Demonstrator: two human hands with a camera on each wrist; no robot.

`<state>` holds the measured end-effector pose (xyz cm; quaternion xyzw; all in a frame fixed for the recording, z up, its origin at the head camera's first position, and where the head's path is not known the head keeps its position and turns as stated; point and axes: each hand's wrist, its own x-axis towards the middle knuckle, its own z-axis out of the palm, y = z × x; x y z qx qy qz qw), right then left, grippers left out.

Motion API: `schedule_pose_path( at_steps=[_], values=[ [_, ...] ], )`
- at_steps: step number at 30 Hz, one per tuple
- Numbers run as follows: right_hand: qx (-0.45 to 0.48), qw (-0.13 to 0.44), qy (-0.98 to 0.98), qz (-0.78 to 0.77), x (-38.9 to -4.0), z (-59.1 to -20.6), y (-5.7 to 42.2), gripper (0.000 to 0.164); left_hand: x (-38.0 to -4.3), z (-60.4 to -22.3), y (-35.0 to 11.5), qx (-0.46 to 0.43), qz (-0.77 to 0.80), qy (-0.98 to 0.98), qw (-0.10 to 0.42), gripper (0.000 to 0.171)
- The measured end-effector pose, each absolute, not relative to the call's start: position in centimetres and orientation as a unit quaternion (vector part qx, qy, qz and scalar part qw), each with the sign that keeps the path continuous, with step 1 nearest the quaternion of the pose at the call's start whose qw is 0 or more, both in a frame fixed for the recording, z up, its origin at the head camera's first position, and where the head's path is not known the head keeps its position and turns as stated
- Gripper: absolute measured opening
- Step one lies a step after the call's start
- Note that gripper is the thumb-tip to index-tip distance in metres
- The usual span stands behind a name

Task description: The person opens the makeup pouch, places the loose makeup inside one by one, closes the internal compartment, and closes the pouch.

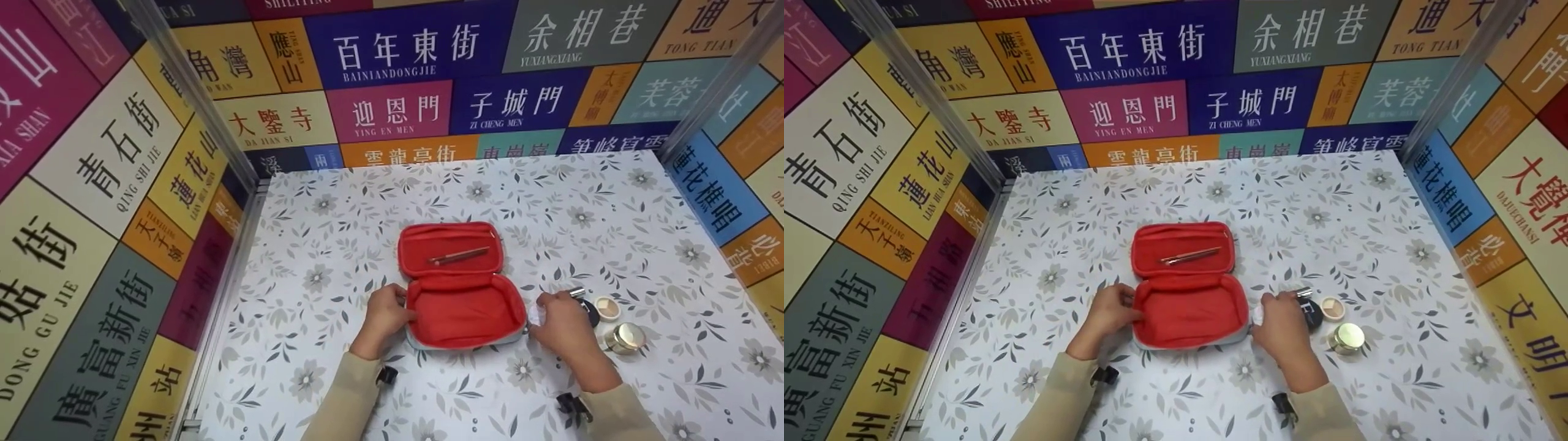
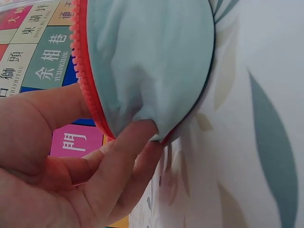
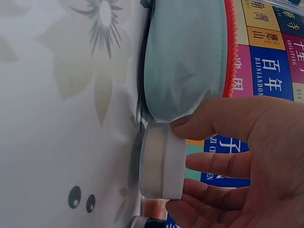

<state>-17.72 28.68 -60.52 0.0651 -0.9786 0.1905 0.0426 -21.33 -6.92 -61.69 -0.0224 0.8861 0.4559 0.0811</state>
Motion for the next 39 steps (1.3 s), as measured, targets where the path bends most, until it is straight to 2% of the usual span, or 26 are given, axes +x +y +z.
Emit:
schedule_pose_path(
  at_steps=[15,22,30,39],
  values=[
    [0.055,0.056,-0.979,0.190,-17.6,-57.8,28.1,0.050,-21.0,-61.9,-6.9,-0.032,0.467,0.881,0.073,0.028],
    [0.059,0.080,-0.975,0.199,-17.6,-56.4,26.7,0.046,-20.9,-61.8,-6.9,-0.037,0.471,0.878,0.076,0.026],
    [0.067,0.085,-0.972,0.207,-18.4,-55.4,24.4,0.044,-20.9,-61.9,-6.9,-0.027,0.460,0.885,0.068,0.025],
    [0.091,0.073,-0.969,0.219,-18.8,-56.3,20.2,0.045,-20.9,-62.0,-6.7,-0.018,0.451,0.891,0.056,0.024]
  ],
)
